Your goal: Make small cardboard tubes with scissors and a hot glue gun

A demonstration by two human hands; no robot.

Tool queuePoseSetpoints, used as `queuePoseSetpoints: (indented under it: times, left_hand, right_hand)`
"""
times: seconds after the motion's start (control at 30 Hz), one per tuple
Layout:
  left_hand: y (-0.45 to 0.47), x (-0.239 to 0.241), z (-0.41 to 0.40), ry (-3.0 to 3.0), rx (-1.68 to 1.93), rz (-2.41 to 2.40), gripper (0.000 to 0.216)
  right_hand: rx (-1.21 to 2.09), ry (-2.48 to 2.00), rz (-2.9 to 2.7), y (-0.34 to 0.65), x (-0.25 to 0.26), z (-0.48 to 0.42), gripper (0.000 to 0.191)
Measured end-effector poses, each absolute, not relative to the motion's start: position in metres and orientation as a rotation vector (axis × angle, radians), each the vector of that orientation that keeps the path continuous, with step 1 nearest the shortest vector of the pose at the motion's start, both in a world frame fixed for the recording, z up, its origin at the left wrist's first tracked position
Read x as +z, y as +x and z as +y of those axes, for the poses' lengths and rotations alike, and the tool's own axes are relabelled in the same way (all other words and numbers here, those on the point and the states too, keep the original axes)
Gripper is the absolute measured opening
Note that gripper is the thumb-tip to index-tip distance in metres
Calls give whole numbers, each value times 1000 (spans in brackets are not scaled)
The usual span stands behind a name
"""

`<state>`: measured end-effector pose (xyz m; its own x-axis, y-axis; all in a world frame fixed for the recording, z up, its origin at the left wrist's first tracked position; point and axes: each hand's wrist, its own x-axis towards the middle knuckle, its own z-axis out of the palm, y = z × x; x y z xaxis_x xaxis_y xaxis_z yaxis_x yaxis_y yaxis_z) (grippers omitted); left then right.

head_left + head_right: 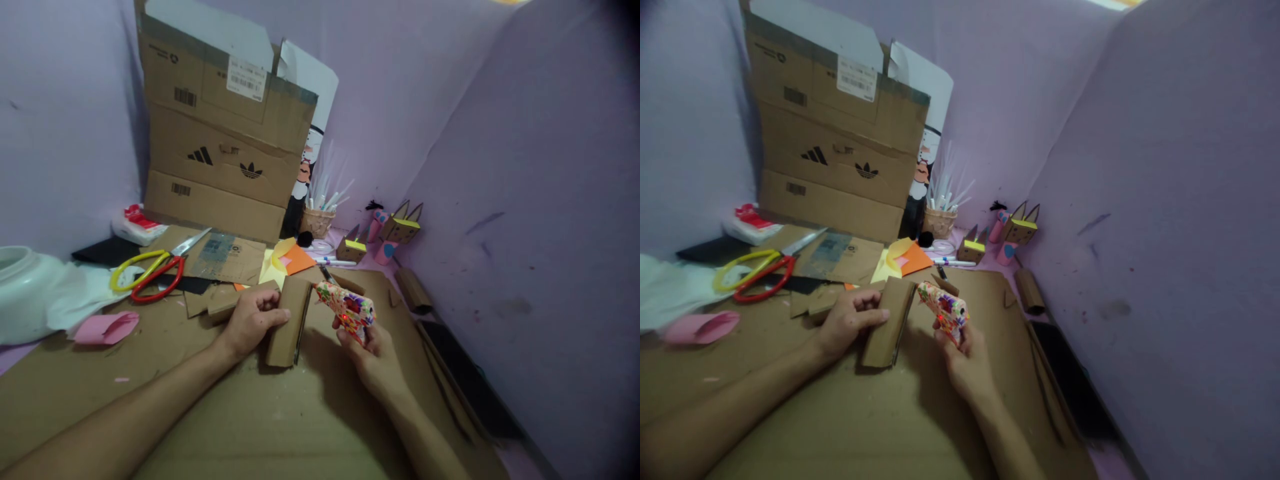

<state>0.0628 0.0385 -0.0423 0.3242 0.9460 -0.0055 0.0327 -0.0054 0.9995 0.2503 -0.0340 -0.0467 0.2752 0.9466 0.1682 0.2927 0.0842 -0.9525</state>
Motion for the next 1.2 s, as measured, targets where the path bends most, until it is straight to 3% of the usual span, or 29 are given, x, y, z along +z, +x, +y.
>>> queuePoseSetpoints:
  times: [1.2]
  left_hand:
    - [60, -39, 44, 1391, 1022, 1012, 17]
  right_hand:
    - [667, -1436, -1246, 250, -50, -38, 21]
